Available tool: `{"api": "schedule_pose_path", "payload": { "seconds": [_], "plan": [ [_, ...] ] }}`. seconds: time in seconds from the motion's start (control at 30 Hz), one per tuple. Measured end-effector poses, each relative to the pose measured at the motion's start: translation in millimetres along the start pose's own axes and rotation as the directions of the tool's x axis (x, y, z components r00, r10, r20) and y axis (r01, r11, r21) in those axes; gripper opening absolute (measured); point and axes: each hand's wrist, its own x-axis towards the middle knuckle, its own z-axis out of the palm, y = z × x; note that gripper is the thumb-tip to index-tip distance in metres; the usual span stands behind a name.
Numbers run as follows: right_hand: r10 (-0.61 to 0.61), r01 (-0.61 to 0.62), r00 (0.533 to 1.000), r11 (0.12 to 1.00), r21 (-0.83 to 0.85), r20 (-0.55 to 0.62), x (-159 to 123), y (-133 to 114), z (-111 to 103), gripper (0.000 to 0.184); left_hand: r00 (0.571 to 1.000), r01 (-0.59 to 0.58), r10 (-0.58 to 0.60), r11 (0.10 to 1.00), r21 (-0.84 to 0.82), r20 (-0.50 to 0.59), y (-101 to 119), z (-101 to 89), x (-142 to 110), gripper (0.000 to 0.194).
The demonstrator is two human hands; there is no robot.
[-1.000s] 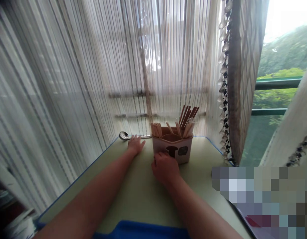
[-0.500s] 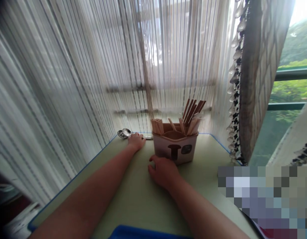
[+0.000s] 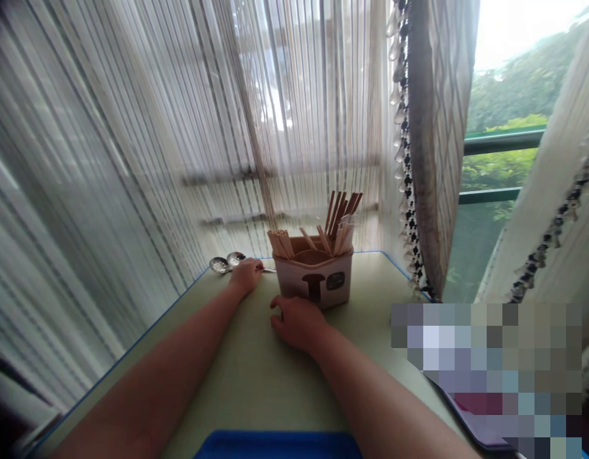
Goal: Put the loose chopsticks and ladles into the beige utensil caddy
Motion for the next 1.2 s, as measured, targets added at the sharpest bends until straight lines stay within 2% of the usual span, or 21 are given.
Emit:
{"api": "schedule_pose_path", "payload": {
  "seconds": [0.2, 0.37, 0.53, 0.77, 0.97, 1.1, 1.2],
  "plan": [
    [-0.042, 0.037, 0.998, 0.995, -0.089, -0.055, -2, -2, -11, 0.034, 0.984, -0.123, 0.122, 0.992, 0.000, -0.132, -3, -3.3, -4, 0.027],
    [-0.079, 0.061, 0.986, 0.991, -0.121, -0.149, -3, -7, -32, 0.035, 0.968, -0.123, 0.118, 0.992, -0.008, -0.221, -3, -5.6, -11, 0.031],
    [-0.090, 0.056, 0.965, 0.988, -0.144, -0.246, -6, -11, -47, 0.035, 0.930, -0.134, 0.106, 0.989, -0.058, -0.352, 3, -19.7, -23, 0.035],
    [-0.133, 0.084, 0.947, 0.981, -0.176, -0.293, -7, -6, -43, 0.033, 0.880, -0.115, 0.014, 0.976, -0.183, -0.475, 3, -42.1, -31, 0.036],
    [-0.161, 0.114, 0.938, 0.980, -0.164, -0.309, -7, -2, -44, 0.031, 0.799, -0.132, -0.081, 0.943, -0.306, -0.596, 15, -72.4, -52, 0.038],
    [-0.161, 0.126, 0.919, 0.985, -0.120, -0.359, -9, -2, -45, 0.032, 0.764, -0.208, -0.045, 0.927, -0.312, -0.643, 29, -79.9, -71, 0.038],
    [-0.174, 0.134, 0.901, 0.983, -0.128, -0.398, -11, 0, -45, 0.036, 0.776, -0.263, 0.057, 0.934, -0.241, -0.628, 28, -77.5, -77, 0.036]
  ]
}}
